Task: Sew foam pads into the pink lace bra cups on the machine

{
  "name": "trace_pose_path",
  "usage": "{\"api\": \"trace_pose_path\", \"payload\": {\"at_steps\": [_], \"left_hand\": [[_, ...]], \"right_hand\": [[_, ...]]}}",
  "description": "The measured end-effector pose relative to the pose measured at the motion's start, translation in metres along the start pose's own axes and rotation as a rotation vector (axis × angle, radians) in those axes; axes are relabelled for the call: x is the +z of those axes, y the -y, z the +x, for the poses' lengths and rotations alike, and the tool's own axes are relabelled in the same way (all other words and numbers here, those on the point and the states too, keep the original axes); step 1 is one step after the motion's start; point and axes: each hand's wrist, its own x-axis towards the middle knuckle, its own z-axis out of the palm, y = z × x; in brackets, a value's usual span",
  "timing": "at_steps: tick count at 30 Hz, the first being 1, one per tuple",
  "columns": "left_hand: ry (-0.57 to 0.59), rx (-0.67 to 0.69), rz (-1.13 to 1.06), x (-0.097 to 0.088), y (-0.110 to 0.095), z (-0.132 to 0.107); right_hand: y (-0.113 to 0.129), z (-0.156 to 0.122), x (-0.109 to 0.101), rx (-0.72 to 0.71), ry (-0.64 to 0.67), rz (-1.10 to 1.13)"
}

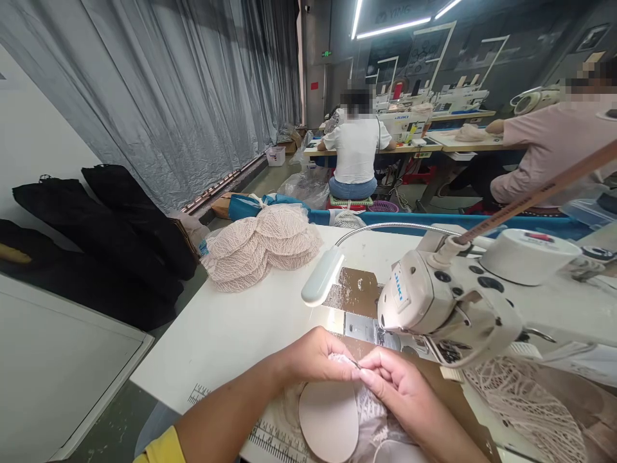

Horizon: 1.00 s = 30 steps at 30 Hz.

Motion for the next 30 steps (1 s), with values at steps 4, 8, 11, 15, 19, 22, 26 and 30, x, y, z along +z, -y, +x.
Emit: {"api": "trace_pose_path", "payload": {"at_steps": [4, 8, 11, 15, 19, 22, 26, 30], "left_hand": [[-0.021, 0.026, 0.002, 0.000, 0.005, 0.003], [-0.004, -0.025, 0.028, -0.003, 0.005, 0.004], [-0.080, -0.042, 0.040, -0.008, 0.003, 0.003], [-0.160, -0.022, -0.006, -0.016, 0.004, 0.002], [-0.180, 0.040, -0.053, -0.021, 0.004, 0.001], [-0.197, 0.065, -0.064, -0.022, 0.002, 0.000], [-0.188, 0.059, -0.005, -0.019, 0.002, -0.002], [-0.109, 0.152, 0.188, -0.008, 0.007, 0.002]], "right_hand": [[-0.003, 0.003, 0.003, 0.049, -0.011, 0.203], [-0.002, 0.003, 0.004, 0.085, 0.032, 0.170], [-0.002, 0.002, 0.003, 0.080, -0.040, 0.085], [0.000, 0.000, 0.003, 0.066, -0.104, 0.019], [0.007, -0.002, 0.003, 0.051, -0.123, 0.058], [0.010, -0.003, 0.002, 0.047, -0.119, 0.024], [0.010, -0.002, 0.001, 0.003, -0.165, -0.089], [0.008, -0.003, 0.001, -0.107, -0.225, -0.264]]}}
